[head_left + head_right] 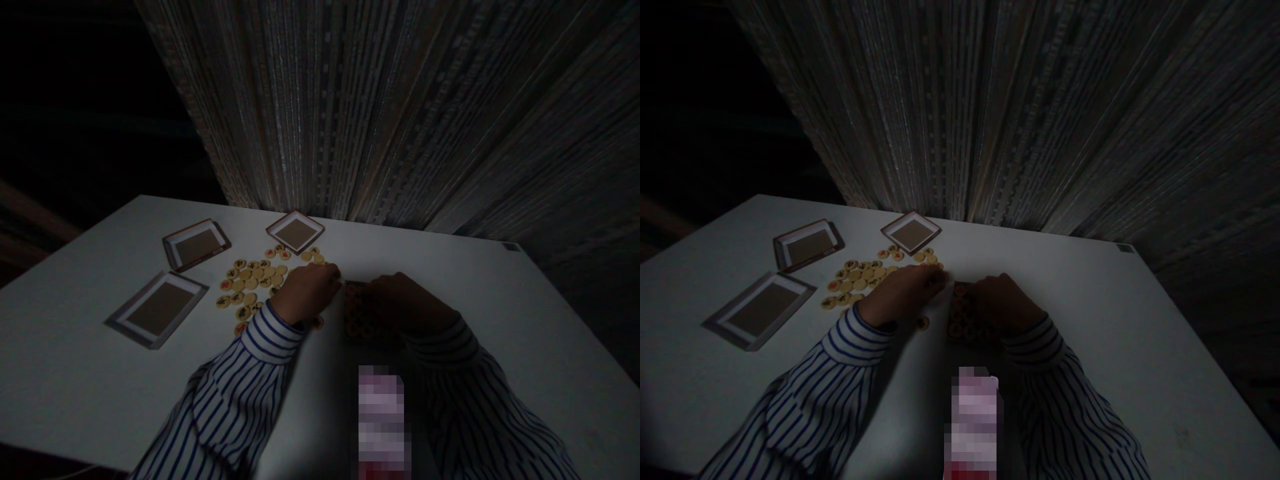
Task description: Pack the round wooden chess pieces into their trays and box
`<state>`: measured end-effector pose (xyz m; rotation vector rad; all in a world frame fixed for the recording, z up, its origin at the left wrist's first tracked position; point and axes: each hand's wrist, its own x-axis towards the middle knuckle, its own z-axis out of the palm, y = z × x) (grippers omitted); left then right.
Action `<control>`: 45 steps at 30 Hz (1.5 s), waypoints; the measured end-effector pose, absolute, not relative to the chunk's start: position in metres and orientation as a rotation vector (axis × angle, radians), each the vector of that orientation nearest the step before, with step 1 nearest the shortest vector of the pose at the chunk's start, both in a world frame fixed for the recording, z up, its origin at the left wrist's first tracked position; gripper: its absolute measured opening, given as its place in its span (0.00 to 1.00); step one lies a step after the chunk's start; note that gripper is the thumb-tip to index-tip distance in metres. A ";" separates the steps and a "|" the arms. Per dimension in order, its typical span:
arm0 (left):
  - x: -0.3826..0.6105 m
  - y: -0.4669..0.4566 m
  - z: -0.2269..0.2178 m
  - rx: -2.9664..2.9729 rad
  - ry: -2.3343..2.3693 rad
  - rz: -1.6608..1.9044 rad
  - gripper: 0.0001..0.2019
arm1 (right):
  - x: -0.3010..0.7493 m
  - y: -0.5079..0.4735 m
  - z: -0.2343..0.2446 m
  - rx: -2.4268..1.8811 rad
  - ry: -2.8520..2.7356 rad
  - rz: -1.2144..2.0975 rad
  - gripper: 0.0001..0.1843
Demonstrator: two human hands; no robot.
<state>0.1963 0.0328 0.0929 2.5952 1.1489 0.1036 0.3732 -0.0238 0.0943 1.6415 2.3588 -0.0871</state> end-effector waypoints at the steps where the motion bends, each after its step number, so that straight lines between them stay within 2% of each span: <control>1: 0.196 0.033 0.092 2.599 1.155 0.100 0.12 | 0.373 -0.024 0.094 1.637 2.365 -0.083 0.12; 45: 0.195 0.035 0.091 2.608 1.161 0.130 0.13 | 0.378 -0.022 0.091 1.636 2.377 -0.045 0.13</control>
